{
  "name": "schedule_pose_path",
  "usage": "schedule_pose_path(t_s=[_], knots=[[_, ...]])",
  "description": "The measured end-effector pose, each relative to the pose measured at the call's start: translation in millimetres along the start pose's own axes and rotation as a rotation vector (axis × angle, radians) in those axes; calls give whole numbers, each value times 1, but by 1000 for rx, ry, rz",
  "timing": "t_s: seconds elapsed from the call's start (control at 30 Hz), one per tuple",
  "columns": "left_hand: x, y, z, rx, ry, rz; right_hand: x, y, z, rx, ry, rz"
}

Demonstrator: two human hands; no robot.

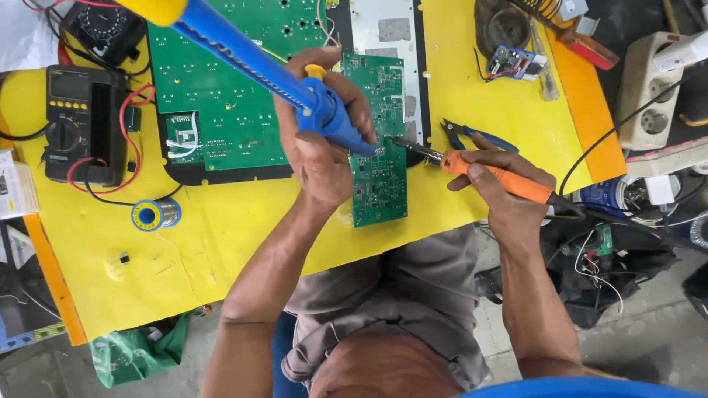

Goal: The person uses a soldering iron and a desoldering pump to remove and reattach components on a green circuit board. They also use pliers to cut wires and manipulate parts on the board.

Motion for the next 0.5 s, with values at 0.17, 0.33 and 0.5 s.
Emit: schedule_pose_path(t_s=[0.17, 0.33, 0.5], knots=[[-2, -3, 8, 71, 20, 85, -5, 0, 3, -4, 5, 15], [-1, -2, 7, 62, 3, 75, -4, 1, 4, 17, 6, 9], [0, 0, 4, 55, -4, 65, 2, 5, 6, 77, 20, -33]])
Point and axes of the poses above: each hand's wrist, its own y-axis towards the middle knuckle, its own z-axis out of the palm, x = y × z, the point moved 6 cm from there along y, towards the middle knuckle, and after that the axes turned 12 degrees about -x, right-handed, at the moved point
